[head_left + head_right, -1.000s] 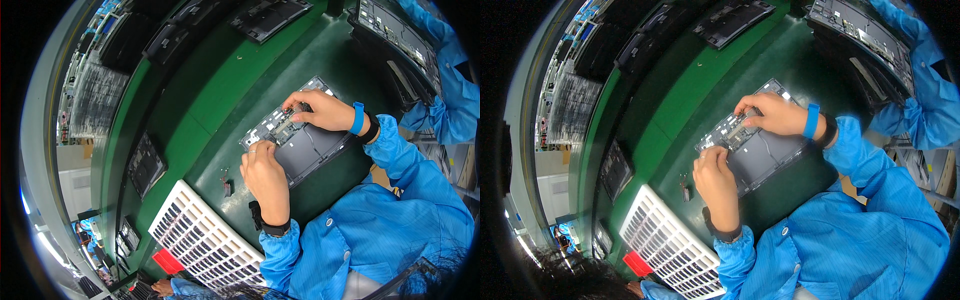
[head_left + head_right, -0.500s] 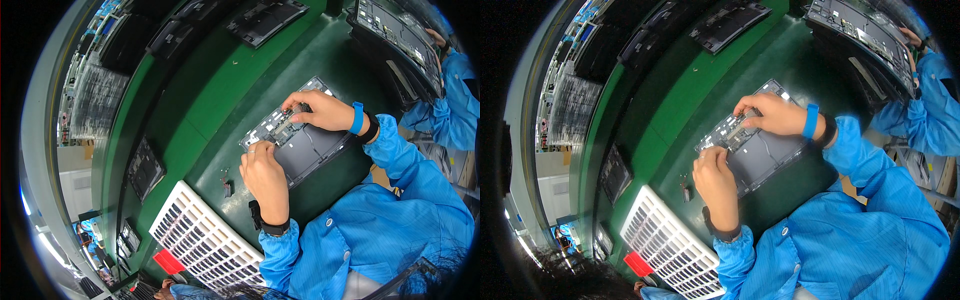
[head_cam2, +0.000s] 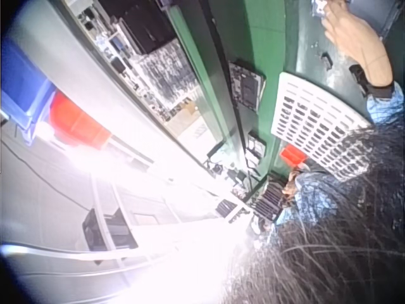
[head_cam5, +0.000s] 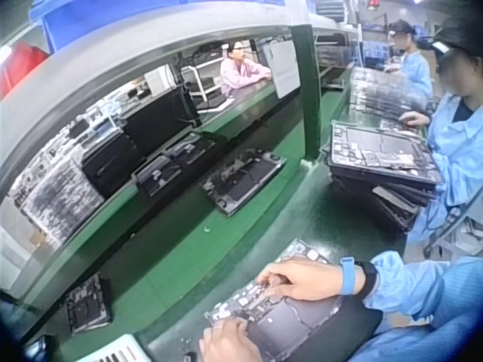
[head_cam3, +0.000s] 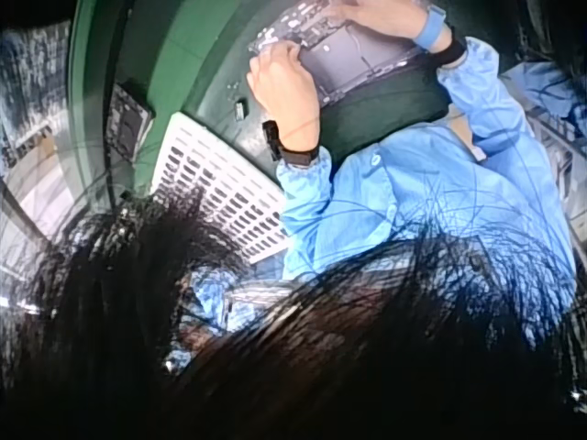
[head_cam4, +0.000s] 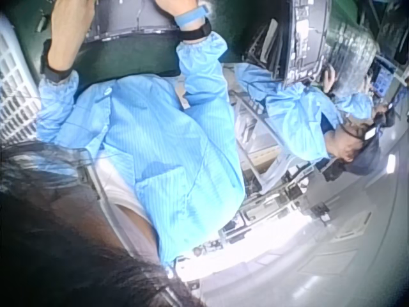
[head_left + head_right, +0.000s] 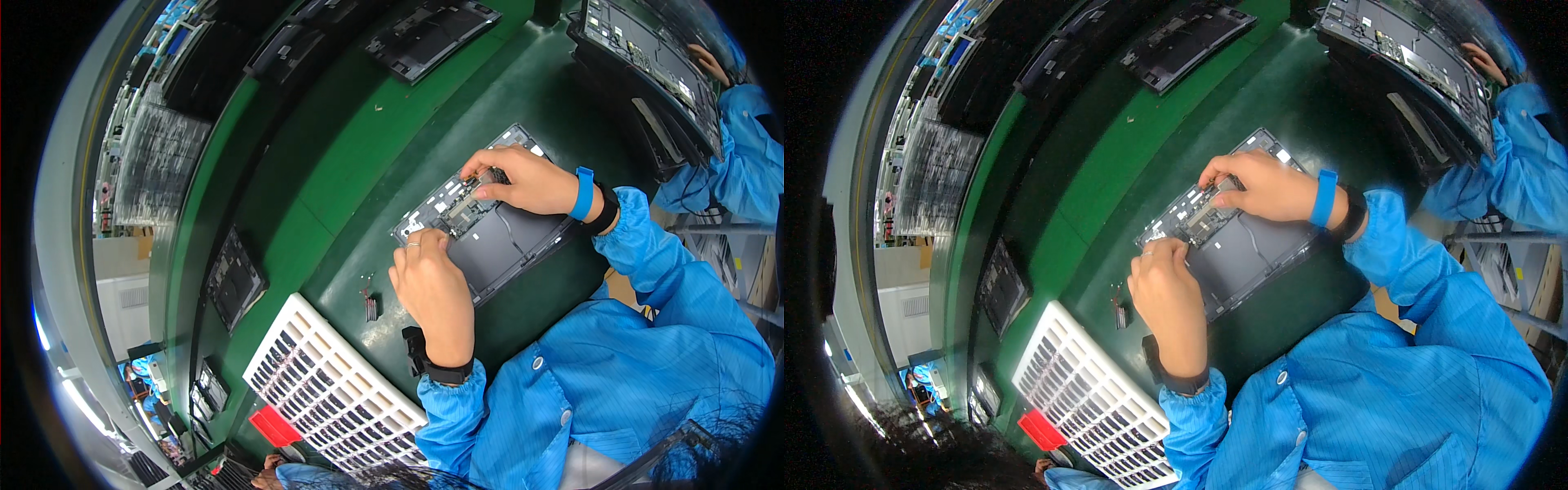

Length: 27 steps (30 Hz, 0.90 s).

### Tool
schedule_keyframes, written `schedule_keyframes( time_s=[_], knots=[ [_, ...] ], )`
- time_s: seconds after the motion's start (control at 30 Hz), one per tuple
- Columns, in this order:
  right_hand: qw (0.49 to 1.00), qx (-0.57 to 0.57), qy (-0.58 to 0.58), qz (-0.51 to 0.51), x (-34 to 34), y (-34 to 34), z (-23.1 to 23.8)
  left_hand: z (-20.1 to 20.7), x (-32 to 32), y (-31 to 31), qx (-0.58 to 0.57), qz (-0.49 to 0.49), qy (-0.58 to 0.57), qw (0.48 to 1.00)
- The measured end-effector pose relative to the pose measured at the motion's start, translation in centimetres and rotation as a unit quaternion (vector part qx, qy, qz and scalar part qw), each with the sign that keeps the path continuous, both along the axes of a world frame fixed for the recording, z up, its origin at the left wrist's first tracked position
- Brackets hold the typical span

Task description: Manually assembling internal components and circuit boards into electronic device housings on a factory production line.

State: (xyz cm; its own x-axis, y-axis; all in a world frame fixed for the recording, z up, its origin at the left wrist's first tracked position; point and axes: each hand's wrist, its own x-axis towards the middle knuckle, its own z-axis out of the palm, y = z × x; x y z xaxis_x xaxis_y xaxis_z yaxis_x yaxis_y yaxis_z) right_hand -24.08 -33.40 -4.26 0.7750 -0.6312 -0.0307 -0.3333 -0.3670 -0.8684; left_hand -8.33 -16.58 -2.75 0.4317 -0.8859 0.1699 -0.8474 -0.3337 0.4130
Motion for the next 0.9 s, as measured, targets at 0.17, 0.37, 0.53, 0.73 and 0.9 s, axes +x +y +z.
schedule_keyframes(
  time_s=[0.17, 0.37, 0.53, 0.73, 0.9],
  knots=[
    [1.0, -0.004, -0.005, 0.002, -0.2, -0.1, -0.6, 0.0, -0.1, -0.1, 0.009, -0.007, -0.013, 1.0],
    [1.0, -0.01, 0.005, 0.004, -0.4, -0.1, -0.7, -0.1, -0.2, -0.2, 0.008, -0.017, -0.026, 0.999],
    [1.0, -0.011, 0.016, 0.005, -0.1, 0.0, -0.2, 0.1, 0.0, 0.0, 0.004, -0.025, -0.036, 0.999],
    [1.0, -0.022, 0.001, -0.001, -0.4, 0.0, -0.7, 0.3, -0.2, -0.1, 0.005, -0.029, -0.035, 0.999],
    [1.0, -0.027, 0.01, -0.004, -0.5, 0.0, -0.6, 0.8, -0.2, -0.3, 0.007, -0.025, -0.036, 0.999]
  ],
)
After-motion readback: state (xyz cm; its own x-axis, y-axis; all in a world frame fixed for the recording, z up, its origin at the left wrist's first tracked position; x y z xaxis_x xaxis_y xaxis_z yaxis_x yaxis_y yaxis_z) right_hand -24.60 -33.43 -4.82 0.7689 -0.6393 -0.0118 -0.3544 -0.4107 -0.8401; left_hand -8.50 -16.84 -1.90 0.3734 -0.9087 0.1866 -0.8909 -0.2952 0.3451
